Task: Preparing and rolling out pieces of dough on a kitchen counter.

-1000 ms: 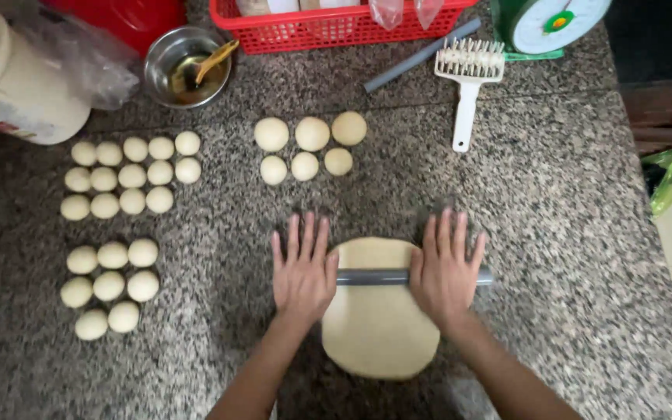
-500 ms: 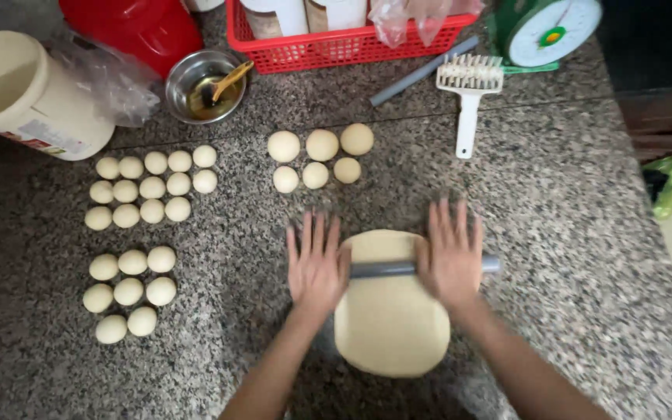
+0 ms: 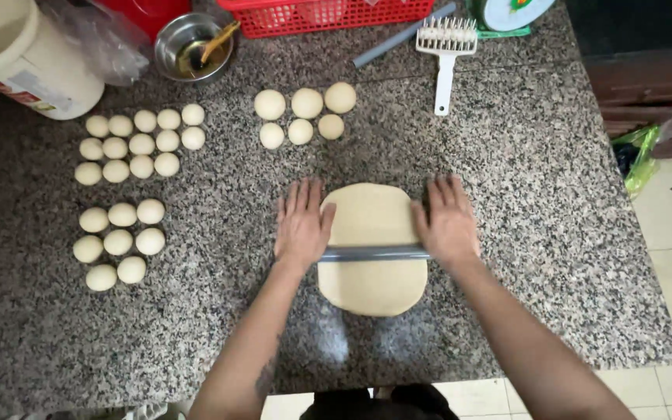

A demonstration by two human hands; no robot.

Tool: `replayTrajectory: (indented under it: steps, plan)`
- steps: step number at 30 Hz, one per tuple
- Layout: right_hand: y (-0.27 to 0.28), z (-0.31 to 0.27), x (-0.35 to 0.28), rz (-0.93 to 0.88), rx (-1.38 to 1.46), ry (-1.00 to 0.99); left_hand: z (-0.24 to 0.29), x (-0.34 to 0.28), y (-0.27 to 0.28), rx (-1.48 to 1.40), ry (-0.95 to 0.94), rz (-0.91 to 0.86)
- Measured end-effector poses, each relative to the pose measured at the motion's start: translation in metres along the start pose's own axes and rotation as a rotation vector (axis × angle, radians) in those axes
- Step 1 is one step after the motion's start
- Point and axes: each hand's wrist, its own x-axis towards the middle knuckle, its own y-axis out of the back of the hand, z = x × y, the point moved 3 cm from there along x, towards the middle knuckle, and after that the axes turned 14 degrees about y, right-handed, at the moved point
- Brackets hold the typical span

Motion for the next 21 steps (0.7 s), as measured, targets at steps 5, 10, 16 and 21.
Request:
replayTrajectory:
  steps: [5,10,16,21]
  plan:
    - [0.0,-0.023,-0.049,-0.146,-0.133,-0.007,-0.003,-0.06,0.002,0.098,0.096,-0.098]
    - [0.003,-0.038,-0.114,-0.051,-0.122,0.16,-0.017,-0.136,-0.021,0.214,-0.041,0.161]
    - [0.023,-0.045,-0.169,0.046,-0.045,0.341,-0.041,-0.198,-0.035,0.48,-0.282,0.359]
    - [0.024,-0.042,-0.198,0.133,-0.005,0.457,-0.052,-0.214,-0.03,0.345,-0.33,0.124]
